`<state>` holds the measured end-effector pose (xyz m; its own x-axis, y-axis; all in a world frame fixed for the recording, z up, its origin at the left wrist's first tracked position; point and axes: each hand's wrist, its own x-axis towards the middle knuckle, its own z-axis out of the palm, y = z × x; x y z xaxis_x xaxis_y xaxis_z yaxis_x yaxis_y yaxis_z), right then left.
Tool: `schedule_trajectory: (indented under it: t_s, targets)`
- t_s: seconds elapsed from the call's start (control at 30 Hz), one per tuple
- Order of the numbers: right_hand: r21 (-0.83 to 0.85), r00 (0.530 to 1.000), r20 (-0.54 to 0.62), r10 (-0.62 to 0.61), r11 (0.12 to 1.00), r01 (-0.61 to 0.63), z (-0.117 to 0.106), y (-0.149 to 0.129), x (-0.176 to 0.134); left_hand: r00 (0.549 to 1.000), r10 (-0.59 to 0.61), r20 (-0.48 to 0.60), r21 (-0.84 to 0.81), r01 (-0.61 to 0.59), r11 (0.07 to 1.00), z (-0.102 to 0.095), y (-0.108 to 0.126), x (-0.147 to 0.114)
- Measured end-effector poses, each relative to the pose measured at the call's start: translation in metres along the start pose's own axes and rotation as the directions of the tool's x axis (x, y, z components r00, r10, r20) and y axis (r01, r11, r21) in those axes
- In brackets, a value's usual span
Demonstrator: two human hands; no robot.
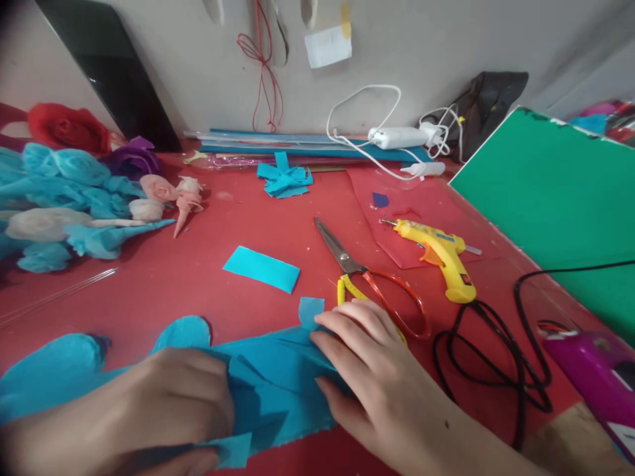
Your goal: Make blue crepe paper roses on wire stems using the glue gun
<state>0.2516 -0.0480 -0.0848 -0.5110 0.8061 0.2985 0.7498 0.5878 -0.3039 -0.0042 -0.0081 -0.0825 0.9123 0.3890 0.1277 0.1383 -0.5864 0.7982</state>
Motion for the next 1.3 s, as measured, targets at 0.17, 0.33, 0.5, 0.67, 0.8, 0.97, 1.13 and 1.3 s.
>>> schedule_trajectory:
  t_s: [0.17,0.33,0.5,0.67,0.8,0.97,1.13,1.3]
  targets:
    - [-0.163,0.994,0.08,-0.073,0.983,0.086,-0.004,0.002,0.004,1.0,-0.003,-0.014,0.009,0.004,1.0,0.001,-0.001,-0.001]
    - [-0.175,0.992,0.099,-0.076,0.98,0.093,-0.005,0.001,0.004,1.0,-0.005,-0.028,0.01,0.005,1.0,0.003,-0.001,-0.001]
    - [-0.064,0.998,0.049,-0.026,0.998,0.029,-0.003,-0.002,0.0,1.0,-0.012,-0.023,-0.007,0.012,1.0,0.003,-0.001,-0.002]
    - [0.017,0.999,0.018,-0.029,0.999,0.029,-0.003,-0.004,0.0,1.0,-0.008,-0.011,-0.012,0.007,1.0,0.004,-0.003,-0.003]
    - [0.153,0.999,-0.025,-0.025,0.988,0.029,-0.003,-0.008,-0.001,1.0,0.001,-0.012,-0.027,-0.001,1.0,0.004,-0.004,-0.002]
    - [0.03,0.999,-0.033,-0.008,1.0,0.009,-0.006,-0.012,-0.001,1.0,0.005,-0.017,-0.038,-0.006,0.999,0.004,-0.004,-0.002]
    - [0.129,1.0,-0.014,-0.016,0.992,0.018,-0.007,-0.009,0.001,0.999,0.002,-0.038,-0.037,-0.003,0.999,0.002,-0.002,0.0]
    - [0.092,1.0,0.023,-0.019,0.996,0.017,-0.004,-0.004,0.001,1.0,0.001,-0.023,-0.033,-0.001,0.999,0.001,0.001,0.001]
